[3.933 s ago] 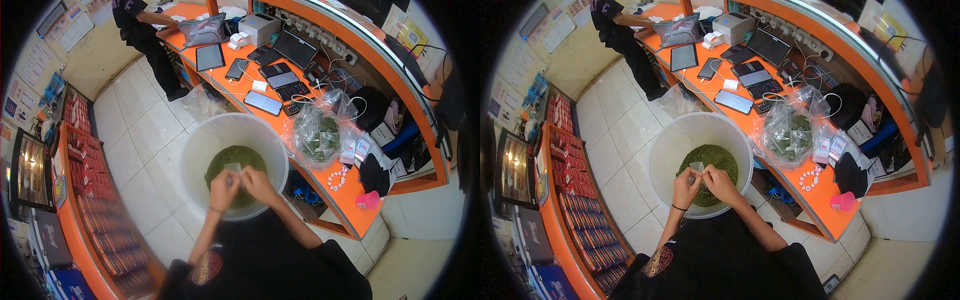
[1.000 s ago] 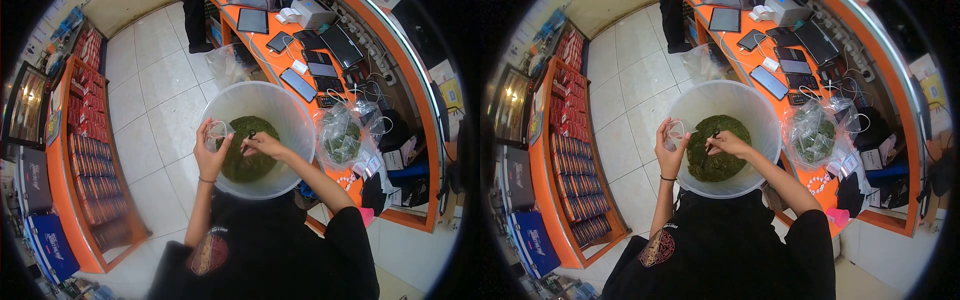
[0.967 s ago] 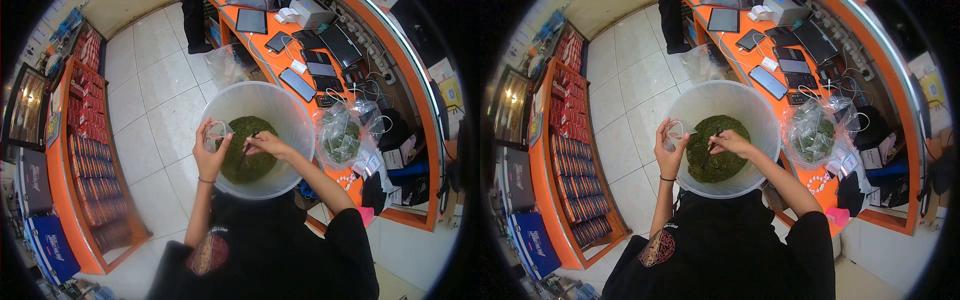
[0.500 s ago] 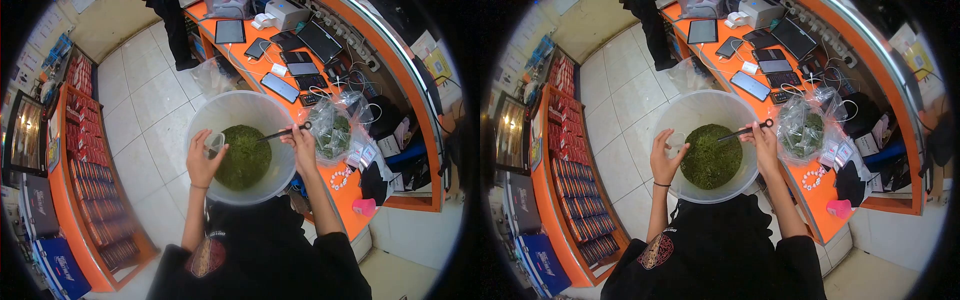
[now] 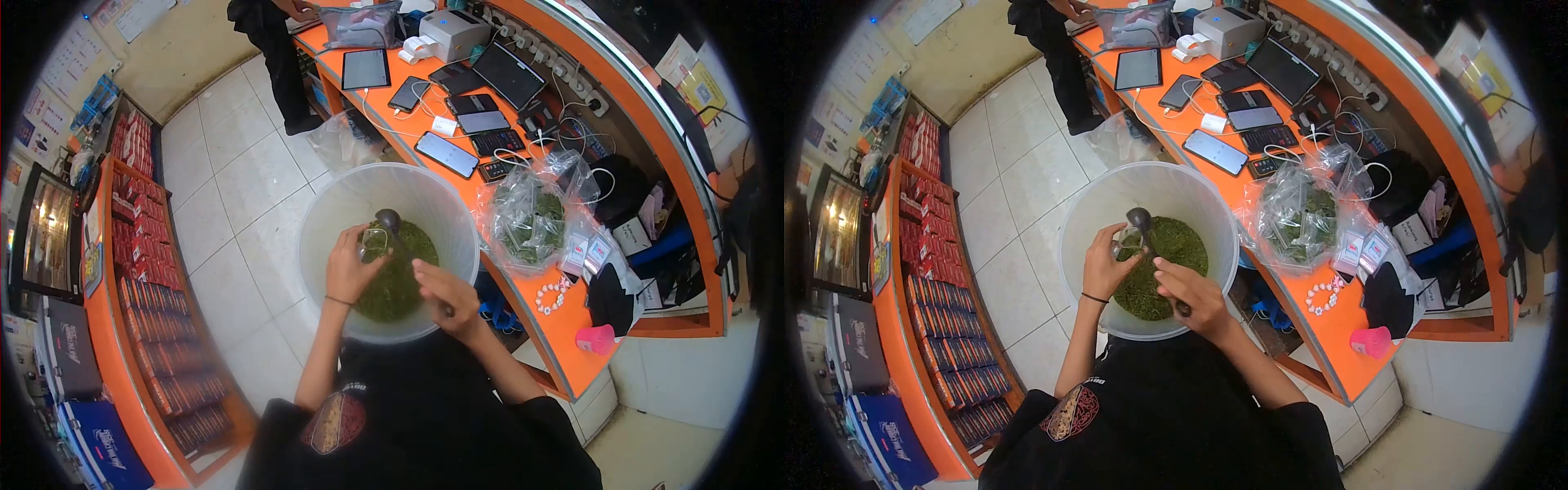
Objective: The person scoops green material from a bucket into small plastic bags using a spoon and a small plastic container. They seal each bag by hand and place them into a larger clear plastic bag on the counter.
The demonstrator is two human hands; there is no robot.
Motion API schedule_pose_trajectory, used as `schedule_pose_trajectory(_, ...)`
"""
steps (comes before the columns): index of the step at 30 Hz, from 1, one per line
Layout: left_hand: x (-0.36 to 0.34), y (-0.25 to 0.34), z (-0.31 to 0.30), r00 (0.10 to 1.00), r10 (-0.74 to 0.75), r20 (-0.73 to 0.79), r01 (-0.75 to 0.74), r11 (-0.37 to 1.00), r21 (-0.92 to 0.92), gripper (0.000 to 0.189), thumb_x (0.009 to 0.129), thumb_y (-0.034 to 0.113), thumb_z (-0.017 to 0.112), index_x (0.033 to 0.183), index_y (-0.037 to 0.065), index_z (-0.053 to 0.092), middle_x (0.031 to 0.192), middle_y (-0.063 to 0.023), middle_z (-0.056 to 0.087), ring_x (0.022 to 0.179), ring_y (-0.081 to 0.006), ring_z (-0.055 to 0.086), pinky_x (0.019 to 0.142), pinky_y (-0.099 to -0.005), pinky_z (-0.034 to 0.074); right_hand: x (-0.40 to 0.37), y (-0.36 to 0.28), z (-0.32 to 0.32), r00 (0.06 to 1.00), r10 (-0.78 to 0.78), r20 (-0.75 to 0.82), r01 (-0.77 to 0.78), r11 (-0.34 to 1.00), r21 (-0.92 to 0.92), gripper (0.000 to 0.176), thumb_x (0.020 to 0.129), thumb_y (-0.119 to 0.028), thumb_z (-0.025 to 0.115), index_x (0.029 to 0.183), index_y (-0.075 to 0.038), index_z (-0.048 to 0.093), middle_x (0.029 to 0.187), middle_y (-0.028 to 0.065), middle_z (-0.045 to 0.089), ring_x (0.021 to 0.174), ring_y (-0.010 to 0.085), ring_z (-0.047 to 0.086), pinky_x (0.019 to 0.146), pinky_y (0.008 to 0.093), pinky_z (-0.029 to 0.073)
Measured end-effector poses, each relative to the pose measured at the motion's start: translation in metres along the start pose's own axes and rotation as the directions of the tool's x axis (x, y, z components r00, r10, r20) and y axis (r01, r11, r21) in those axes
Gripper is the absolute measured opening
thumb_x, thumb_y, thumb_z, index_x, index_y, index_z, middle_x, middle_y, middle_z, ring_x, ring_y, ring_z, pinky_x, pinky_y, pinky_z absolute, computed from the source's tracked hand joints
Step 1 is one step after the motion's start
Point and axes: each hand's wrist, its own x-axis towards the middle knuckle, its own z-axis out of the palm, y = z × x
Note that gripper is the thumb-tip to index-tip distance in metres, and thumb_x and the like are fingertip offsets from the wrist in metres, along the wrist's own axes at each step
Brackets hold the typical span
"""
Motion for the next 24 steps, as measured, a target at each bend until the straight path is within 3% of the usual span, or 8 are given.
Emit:
schedule_pose_trajectory(2,-0.003,-0.005,0.003,1.000,0.008,-0.028,-0.008,1.000,0.016,0.055,0.072,0.027,0.083,0.116,0.005,0.060,0.107,-0.0146,0.065,0.085,-0.0274,0.067,0.075,-0.0375,0.053,-0.008,0.004,-0.006,0.997,0.042,-0.063,-0.040,0.999,0.027,0.029,0.079,0.003,0.070,0.107,0.000,0.061,0.109,0.0184,0.067,0.093,0.0339,0.068,0.077,0.0377,0.057)
schedule_pose_trajectory(4,-0.003,-0.001,0.000,0.998,0.018,-0.060,-0.016,0.999,0.034,0.054,0.071,0.026,0.084,0.115,0.004,0.061,0.102,-0.0141,0.068,0.077,-0.0243,0.068,0.071,-0.0363,0.054,-0.015,0.011,-0.012,0.891,0.362,0.275,-0.344,0.932,-0.112,0.018,0.087,-0.005,0.065,0.104,0.000,0.062,0.101,0.0185,0.067,0.087,0.0351,0.067,0.076,0.0394,0.055)
schedule_pose_trajectory(5,-0.003,0.005,-0.004,0.998,-0.049,-0.026,0.049,0.999,-0.004,0.053,0.072,0.027,0.084,0.114,0.005,0.060,0.100,-0.0132,0.069,0.075,-0.0238,0.068,0.070,-0.0357,0.054,-0.026,0.022,-0.015,0.543,0.568,0.618,-0.478,0.814,-0.329,0.017,0.092,-0.015,0.061,0.098,0.000,0.061,0.092,0.0193,0.066,0.084,0.0360,0.066,0.074,0.0421,0.052)
schedule_pose_trajectory(12,-0.012,0.023,-0.006,1.000,0.025,-0.006,-0.026,0.996,-0.088,0.050,0.072,0.026,0.083,0.110,0.007,0.055,0.097,-0.0123,0.067,0.086,-0.0311,0.067,0.072,-0.0389,0.054,0.021,0.016,0.014,0.571,0.776,0.269,-0.793,0.606,-0.065,0.019,0.092,-0.018,0.060,0.095,0.001,0.061,0.080,0.0178,0.063,0.073,0.0368,0.061,0.074,0.0456,0.049)
schedule_pose_trajectory(17,-0.018,0.007,0.007,1.000,0.025,0.009,-0.026,0.989,0.143,0.070,0.066,0.025,0.086,0.124,0.009,0.051,0.107,-0.0112,0.068,0.090,-0.0254,0.068,0.074,-0.0369,0.053,-0.012,0.078,0.063,0.893,0.431,0.131,-0.388,0.883,-0.265,0.020,0.079,-0.016,0.070,0.091,-0.001,0.066,0.077,0.0131,0.061,0.076,0.0316,0.061,0.072,0.0416,0.049)
schedule_pose_trajectory(20,-0.013,-0.003,0.002,1.000,0.030,0.009,-0.031,0.957,0.287,0.075,0.067,0.026,0.086,0.131,0.013,0.051,0.108,-0.0107,0.068,0.090,-0.0269,0.067,0.076,-0.0378,0.053,-0.010,0.095,0.055,0.860,0.412,0.300,-0.354,0.906,-0.232,0.016,0.074,-0.014,0.071,0.085,-0.004,0.068,0.078,0.0128,0.061,0.078,0.0304,0.061,0.072,0.0397,0.050)
schedule_pose_trajectory(22,-0.017,-0.008,-0.006,0.996,0.080,0.035,-0.086,0.972,0.221,0.072,0.068,0.027,0.085,0.132,0.014,0.053,0.107,-0.0107,0.069,0.089,-0.0269,0.067,0.077,-0.0375,0.052,0.007,0.093,0.039,0.675,0.572,0.465,-0.660,0.750,0.036,0.015,0.077,-0.017,0.073,0.086,-0.005,0.071,0.074,0.0067,0.059,0.067,0.0187,0.059,0.067,0.0319,0.048)
schedule_pose_trajectory(24,-0.007,-0.004,-0.010,0.929,0.001,0.370,0.079,0.977,-0.200,0.037,0.079,0.023,0.078,0.111,0.010,0.067,0.101,-0.0100,0.070,0.094,-0.0269,0.068,0.081,-0.0380,0.051,0.012,0.100,0.034,0.629,0.596,0.500,-0.769,0.571,0.288,0.015,0.081,-0.020,0.073,0.089,-0.007,0.071,0.071,0.0010,0.054,0.062,0.0108,0.049,0.061,0.0285,0.043)
